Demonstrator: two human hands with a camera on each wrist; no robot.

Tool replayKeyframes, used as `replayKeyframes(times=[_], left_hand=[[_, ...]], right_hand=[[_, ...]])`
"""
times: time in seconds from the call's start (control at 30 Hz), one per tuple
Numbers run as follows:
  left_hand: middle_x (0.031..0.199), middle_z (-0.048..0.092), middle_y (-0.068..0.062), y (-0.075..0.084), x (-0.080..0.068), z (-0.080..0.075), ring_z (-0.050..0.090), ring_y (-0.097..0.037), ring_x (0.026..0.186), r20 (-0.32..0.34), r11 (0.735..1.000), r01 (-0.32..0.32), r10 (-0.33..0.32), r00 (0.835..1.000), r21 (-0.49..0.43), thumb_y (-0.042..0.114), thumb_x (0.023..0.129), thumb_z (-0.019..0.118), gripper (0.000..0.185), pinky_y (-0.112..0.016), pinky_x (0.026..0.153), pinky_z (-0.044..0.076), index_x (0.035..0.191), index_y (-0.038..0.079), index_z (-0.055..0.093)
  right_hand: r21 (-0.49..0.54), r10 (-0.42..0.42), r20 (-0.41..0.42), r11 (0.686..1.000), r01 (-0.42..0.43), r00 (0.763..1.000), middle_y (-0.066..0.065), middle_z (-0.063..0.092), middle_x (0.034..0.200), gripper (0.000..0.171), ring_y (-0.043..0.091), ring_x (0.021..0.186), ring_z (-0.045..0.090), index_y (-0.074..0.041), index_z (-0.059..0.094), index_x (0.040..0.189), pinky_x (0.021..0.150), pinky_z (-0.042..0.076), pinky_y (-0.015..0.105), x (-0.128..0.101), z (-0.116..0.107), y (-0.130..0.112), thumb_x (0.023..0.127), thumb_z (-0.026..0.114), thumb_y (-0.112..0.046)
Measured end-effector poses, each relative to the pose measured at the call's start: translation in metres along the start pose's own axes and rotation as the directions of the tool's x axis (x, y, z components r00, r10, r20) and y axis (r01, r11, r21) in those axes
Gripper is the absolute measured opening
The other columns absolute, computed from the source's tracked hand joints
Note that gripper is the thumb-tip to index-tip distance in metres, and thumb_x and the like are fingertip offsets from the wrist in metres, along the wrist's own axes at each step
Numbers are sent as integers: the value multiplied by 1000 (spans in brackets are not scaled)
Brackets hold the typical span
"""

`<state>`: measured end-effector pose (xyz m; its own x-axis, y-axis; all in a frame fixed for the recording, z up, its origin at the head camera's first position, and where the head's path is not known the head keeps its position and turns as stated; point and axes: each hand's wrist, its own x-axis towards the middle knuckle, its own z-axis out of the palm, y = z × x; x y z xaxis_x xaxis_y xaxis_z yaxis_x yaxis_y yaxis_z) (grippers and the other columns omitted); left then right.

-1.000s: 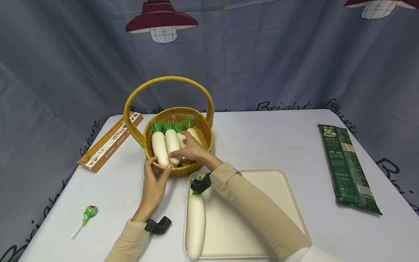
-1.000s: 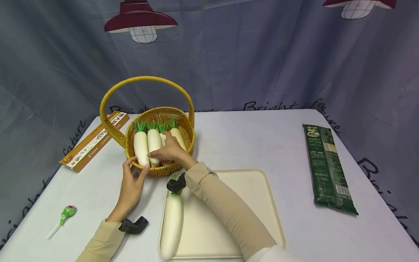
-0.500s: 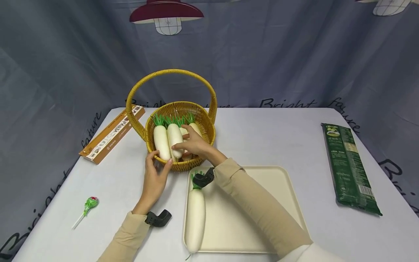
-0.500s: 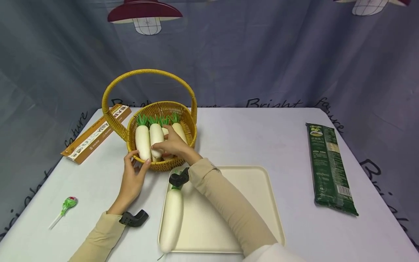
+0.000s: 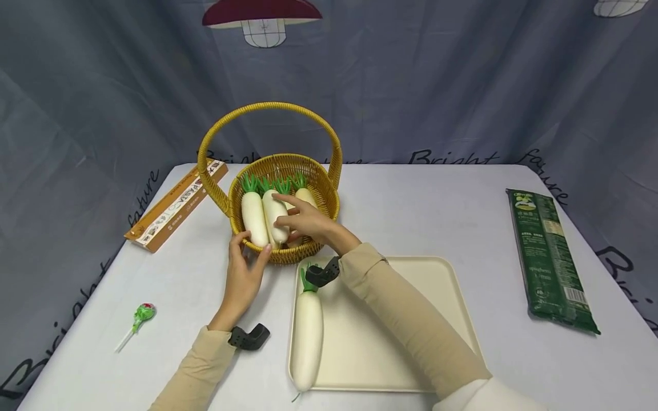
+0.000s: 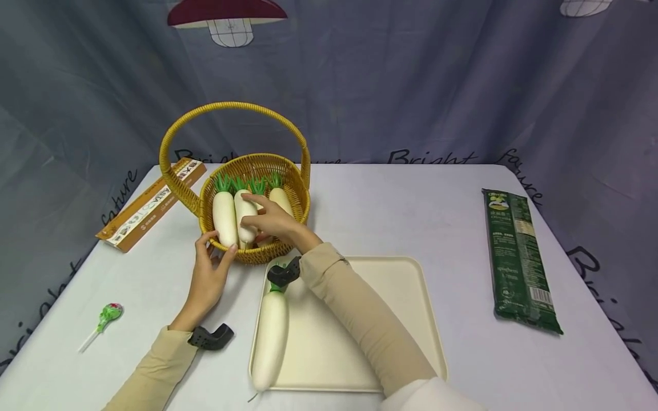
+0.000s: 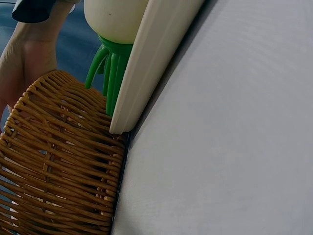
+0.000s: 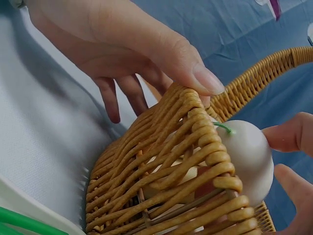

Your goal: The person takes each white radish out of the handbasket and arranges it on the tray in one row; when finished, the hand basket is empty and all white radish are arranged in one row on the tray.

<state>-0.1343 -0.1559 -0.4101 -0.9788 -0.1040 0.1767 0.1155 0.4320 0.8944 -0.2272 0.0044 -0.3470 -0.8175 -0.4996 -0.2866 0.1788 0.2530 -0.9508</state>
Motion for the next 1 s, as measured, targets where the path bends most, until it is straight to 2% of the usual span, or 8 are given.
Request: replayKeyframes(times=[0.17,0.3,0.4,0.6,0.7,0.83,0.93,1.0], left_hand=[[143,21,-17,15,-4,-3,23,-31,136,5,1000,17,-17,1000,-14,26,90,55,54,-48,110,25,132,8,25],[142,21,-20,29,-8,-5,22,-34,136,12,1000,22,-22,1000,-22,22,90,55,54,-51,110,23,132,3,25],[143,21,-17,22,-6,-4,22,-33,136,13,1000,24,-24,1000,-15,25,90,55,55,-50,110,24,131,5,25],[143,22,-13,2,-1,0,24,-30,135,-3,1000,-6,6,1000,4,35,89,55,57,-48,109,26,132,11,26],[143,22,-13,0,-3,0,24,-30,135,-11,1000,3,-3,1000,1,36,88,55,57,-48,109,26,132,12,26],[143,22,-13,0,-5,0,24,-28,135,-19,1000,8,-8,1000,-1,36,89,55,56,-47,110,27,131,13,27],[142,24,-13,1,-3,0,25,-26,135,-22,1000,-12,12,1000,-3,35,89,55,56,-47,110,27,131,12,27],[142,24,-13,1,-2,1,25,-27,134,-19,1000,-18,18,1000,-2,35,89,55,56,-47,109,27,131,11,27]], right_hand=[[28,1,38,1000,-2,999,19,46,124,56,18,81,60,-33,35,137,80,52,48,1,-1,0,87,51,-12],[39,7,53,999,-9,999,17,48,122,56,17,77,60,-32,35,137,78,53,47,-1,-1,0,87,50,-12],[52,12,57,999,-15,998,16,50,120,56,16,74,60,-31,35,137,75,54,43,-3,-2,-1,87,49,-13],[117,1,71,993,-9,997,16,51,118,57,15,71,58,-30,34,138,81,52,44,-4,-5,0,85,48,-14],[146,-1,85,989,-11,996,14,51,115,56,14,70,57,-30,35,137,77,53,39,-4,-5,1,86,49,-14],[175,-18,96,985,1,995,9,54,99,55,13,66,54,-31,35,137,69,51,30,-3,-6,3,87,49,-13],[201,-50,95,979,30,994,7,52,85,54,12,66,53,-31,35,137,69,52,28,-4,-8,4,88,48,-12],[224,-72,96,973,49,993,6,49,85,53,13,67,53,-30,34,137,69,52,28,-5,-10,5,89,47,-11]])
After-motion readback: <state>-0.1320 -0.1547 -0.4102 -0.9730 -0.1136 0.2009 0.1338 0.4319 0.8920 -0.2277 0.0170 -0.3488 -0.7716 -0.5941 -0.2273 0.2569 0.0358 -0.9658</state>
